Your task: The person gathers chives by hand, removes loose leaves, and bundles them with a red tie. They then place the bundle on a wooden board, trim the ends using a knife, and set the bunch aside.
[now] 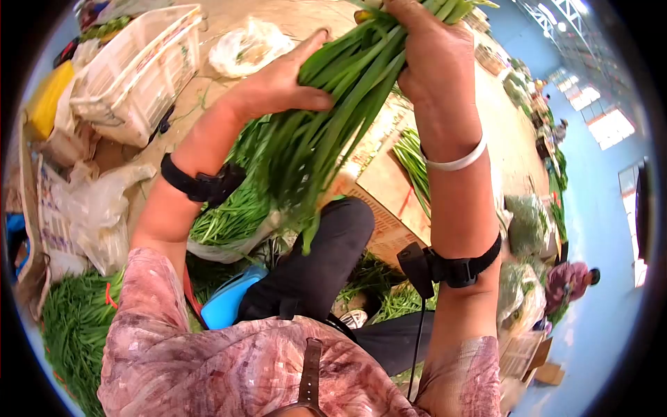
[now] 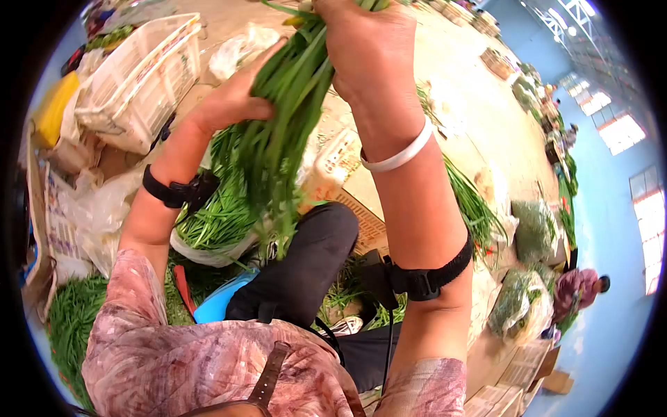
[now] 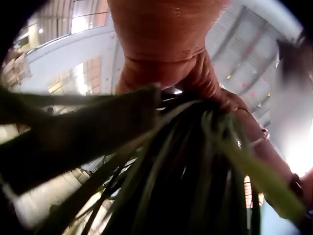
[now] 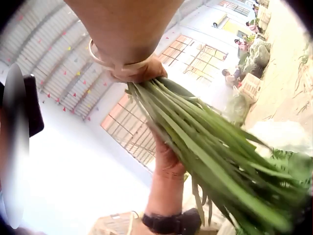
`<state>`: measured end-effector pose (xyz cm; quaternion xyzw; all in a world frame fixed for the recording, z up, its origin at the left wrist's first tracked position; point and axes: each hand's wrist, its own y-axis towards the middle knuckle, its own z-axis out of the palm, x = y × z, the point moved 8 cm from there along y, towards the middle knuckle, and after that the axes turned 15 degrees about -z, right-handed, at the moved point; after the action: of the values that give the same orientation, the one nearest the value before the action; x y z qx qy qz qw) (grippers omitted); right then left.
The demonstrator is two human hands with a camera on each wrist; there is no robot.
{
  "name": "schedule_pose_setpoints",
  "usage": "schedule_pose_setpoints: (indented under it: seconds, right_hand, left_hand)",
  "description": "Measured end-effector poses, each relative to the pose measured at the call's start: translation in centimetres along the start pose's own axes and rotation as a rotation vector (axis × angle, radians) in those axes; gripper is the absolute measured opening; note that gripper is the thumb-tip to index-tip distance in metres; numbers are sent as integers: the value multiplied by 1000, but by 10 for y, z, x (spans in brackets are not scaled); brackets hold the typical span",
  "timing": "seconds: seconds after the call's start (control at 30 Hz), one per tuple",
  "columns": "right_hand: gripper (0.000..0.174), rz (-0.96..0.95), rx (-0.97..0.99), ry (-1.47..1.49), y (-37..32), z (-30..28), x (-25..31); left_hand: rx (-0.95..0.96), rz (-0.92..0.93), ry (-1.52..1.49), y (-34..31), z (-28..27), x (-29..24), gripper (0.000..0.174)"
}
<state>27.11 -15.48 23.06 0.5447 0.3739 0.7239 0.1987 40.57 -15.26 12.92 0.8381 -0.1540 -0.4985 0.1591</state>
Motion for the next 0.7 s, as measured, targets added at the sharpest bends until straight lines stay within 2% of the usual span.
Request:
schedule_pose_setpoints:
  seconds: [0.07, 0.13, 0.17, 0.2, 0.23, 0.27, 0.3, 0.37, 0.43, 0.5, 0.53, 0.67, 0.7]
  right_hand:
    - [8, 124, -174, 223, -7, -26, 7]
    - [10, 243, -203, 289, -15, -56, -1]
    - [11, 319, -243, 317, -22, -72, -10]
    - [15, 270, -291, 273, -27, -89, -12]
    - [21, 323, -299, 212, -40, -115, -23]
    - [21, 340, -339, 122, -57, -139, -27]
    - [20, 362, -376, 32, -76, -160, -31]
    - [16, 399, -454, -9, -119, -198, -38]
    - [13, 446, -465, -73, -155, -226, -44]
    - [10, 452, -584, -96, -183, -244, -51]
    - [11, 464, -622, -108, -195, -251, -54]
    - [9, 467, -737, -97, -224, -273, -70]
    - [9, 469, -743, -101, -229, -275, -70]
  left_hand:
    - [737, -62, -651, -18, 51, -12, 104]
    - [1211, -575, -1309, -60, 118, -7, 109]
    - [885, -605, -1099, -78, 130, -15, 102]
    - [1039, -433, -1083, -94, 139, -37, 113]
    - [1160, -477, -1276, -113, 165, -41, 122]
    - [1319, -360, -1699, -132, 185, -46, 116]
    - [1329, -581, -1881, -152, 201, -36, 127]
    - [1370, -705, -1992, -180, 224, -34, 126]
    - [1446, -754, -1949, -201, 237, -37, 124]
    - [1413, -891, -2089, -215, 243, -38, 124]
    - [1384, -1038, -1982, -225, 247, -35, 122]
    - [1447, -1050, -1873, -244, 248, -32, 121]
    - [1457, -1114, -1840, -251, 248, -28, 115]
